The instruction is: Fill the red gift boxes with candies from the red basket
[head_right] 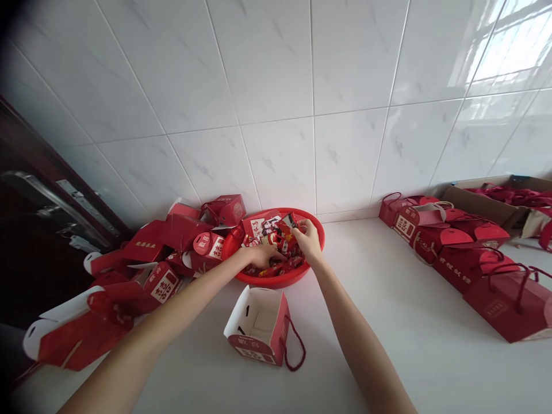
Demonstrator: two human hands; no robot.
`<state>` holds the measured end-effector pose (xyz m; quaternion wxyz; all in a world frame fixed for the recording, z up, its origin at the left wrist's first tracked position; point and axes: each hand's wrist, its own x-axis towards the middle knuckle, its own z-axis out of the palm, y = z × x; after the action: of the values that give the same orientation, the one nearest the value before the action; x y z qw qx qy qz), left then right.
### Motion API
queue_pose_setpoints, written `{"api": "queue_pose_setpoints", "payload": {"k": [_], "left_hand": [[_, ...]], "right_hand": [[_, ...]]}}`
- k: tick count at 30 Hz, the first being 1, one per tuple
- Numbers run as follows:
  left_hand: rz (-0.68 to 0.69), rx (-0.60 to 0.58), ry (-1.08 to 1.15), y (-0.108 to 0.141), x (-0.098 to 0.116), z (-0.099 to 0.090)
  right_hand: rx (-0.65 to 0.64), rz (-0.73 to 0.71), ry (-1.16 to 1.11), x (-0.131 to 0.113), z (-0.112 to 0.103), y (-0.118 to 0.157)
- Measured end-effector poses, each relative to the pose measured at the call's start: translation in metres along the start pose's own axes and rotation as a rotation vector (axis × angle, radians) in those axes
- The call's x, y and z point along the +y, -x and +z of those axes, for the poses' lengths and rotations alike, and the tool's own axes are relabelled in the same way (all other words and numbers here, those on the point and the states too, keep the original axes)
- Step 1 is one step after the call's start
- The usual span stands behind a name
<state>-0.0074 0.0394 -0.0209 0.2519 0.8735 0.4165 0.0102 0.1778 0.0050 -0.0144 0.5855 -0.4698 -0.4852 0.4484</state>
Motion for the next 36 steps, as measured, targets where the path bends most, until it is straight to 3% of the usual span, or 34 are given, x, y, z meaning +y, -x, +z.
{"api": "queue_pose_setpoints", "payload": {"k": [9, 20, 25, 27, 31, 36], "left_hand": [[0.005, 0.089, 0.266, 0.004, 0.007, -0.002], [-0.053, 0.345, 0.961, 0.033, 0.011, -0.016], [-0.034, 0.392, 1.017, 0.035, 0.018, -0.016], [-0.041, 0.420, 1.025, 0.035, 0.019, -0.015], [-0.044, 0.454, 1.013, 0.034, 0.017, -0.014], [-0.094, 0.405, 1.110, 0.034, 0.013, -0.014]], "right_hand": [[0.031, -0.030, -0.022, 0.006, 0.000, -0.001], [-0.001, -0.034, 0.110, 0.016, -0.002, -0.007], [-0.050, -0.224, 0.306, 0.009, -0.003, -0.001], [-0.160, -0.264, 0.329, 0.004, -0.003, 0.003], [-0.429, -0.191, 0.348, 0.000, -0.003, 0.009], [-0.307, -0.170, 0.247, 0.003, -0.003, 0.006]]}}
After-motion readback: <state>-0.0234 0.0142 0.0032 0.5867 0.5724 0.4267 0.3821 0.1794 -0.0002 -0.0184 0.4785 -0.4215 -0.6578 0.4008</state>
